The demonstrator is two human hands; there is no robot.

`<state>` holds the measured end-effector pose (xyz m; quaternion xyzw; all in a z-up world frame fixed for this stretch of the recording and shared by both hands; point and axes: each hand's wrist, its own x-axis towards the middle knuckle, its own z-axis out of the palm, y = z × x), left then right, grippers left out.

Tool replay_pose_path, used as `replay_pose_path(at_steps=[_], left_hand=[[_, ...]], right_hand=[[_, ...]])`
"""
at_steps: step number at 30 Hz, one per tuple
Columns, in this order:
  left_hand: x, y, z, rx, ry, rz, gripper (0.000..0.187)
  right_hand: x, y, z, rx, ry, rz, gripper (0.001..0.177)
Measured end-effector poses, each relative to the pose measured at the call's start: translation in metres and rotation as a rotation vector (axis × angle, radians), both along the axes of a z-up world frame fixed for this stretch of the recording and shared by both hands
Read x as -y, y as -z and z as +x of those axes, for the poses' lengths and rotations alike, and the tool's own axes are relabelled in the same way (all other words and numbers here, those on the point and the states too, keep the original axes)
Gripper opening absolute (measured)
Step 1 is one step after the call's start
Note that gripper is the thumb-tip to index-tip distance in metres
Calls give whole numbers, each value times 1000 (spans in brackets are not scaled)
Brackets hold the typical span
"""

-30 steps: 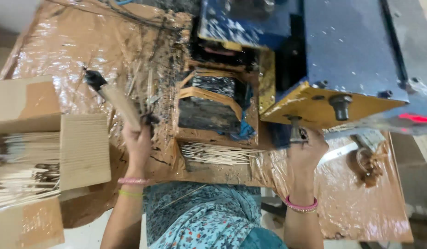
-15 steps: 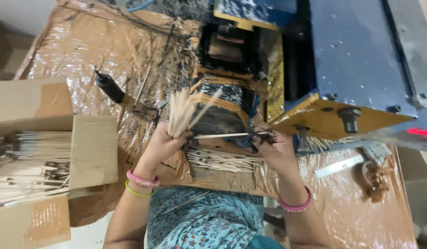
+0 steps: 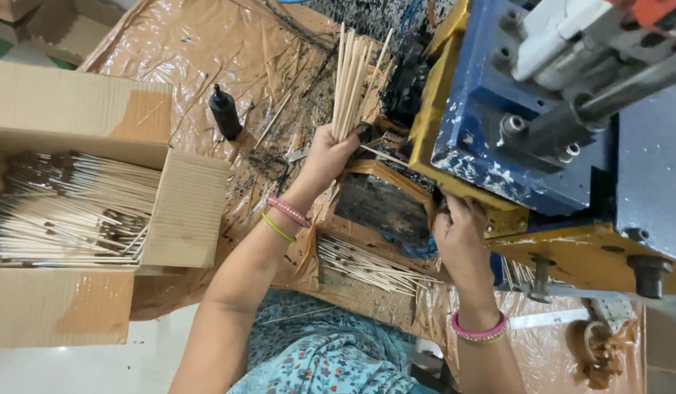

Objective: Operating a machine to apply coating to bamboo sticks to create incense sticks.

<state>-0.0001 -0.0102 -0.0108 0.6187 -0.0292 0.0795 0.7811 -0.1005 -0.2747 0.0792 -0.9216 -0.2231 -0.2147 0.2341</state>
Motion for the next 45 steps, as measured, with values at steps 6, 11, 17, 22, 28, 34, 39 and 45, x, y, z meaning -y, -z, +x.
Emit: replay_pose_path(at_steps=[6,11,17,22,28,34,39,45], left_hand=[[-3,-12,-5,72,-24,30,9],[-9,-29,-53,-20,-216,74,18],[-64,33,-139,64,-345,115,14],[-47,39,-174,160,-178,289,13],[-22,-25,-163,262,262,750,17],[-66,-52,-95,-19,179,320,17],[-47,-27,-25,-95,1,25,14],[-11,-3,-2,-272,111,-131,18]], right_hand=[[43,86,53,-399,284,140,28],[13,19,-5,276,-10,138,24],[119,47,-88,117,593,408,19],[104,31,-114,159,574,196,28],[51,57,-94,-325,-79,823,32],[5,-3,-29,-237,-170,614,18],[-21,-13,7,183,-116,-125,25],[-7,-2,-1,263,-5,-193,39]])
